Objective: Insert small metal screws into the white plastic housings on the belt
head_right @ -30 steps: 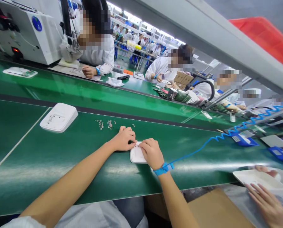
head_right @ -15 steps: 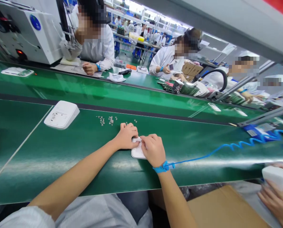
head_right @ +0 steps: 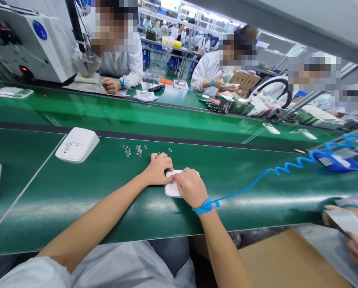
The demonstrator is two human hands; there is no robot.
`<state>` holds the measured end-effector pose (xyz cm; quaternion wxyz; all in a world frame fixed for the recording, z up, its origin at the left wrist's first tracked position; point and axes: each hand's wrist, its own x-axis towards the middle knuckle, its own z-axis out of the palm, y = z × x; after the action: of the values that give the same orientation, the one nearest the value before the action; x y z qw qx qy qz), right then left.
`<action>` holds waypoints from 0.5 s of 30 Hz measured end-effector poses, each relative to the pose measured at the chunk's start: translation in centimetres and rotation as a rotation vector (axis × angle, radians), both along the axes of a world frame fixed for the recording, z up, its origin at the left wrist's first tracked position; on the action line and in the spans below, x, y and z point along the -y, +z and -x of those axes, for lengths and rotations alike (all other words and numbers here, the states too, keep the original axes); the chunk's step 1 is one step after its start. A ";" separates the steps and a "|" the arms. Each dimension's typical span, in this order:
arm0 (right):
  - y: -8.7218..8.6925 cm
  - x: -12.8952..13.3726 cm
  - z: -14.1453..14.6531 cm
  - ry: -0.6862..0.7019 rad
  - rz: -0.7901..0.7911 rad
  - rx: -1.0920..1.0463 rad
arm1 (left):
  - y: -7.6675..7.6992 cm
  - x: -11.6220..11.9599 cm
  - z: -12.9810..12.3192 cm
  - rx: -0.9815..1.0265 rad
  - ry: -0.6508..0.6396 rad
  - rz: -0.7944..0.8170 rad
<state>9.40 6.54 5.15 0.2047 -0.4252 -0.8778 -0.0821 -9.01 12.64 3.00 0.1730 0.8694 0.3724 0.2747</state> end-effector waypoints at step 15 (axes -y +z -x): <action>0.1 -0.2 0.5 0.038 0.135 -0.055 | 0.4 0.1 0.3 -0.040 0.012 0.001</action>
<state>8.88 6.79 5.26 0.2012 -0.4234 -0.8833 -0.0069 -9.34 12.54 3.43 0.1642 0.8725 0.3812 0.2580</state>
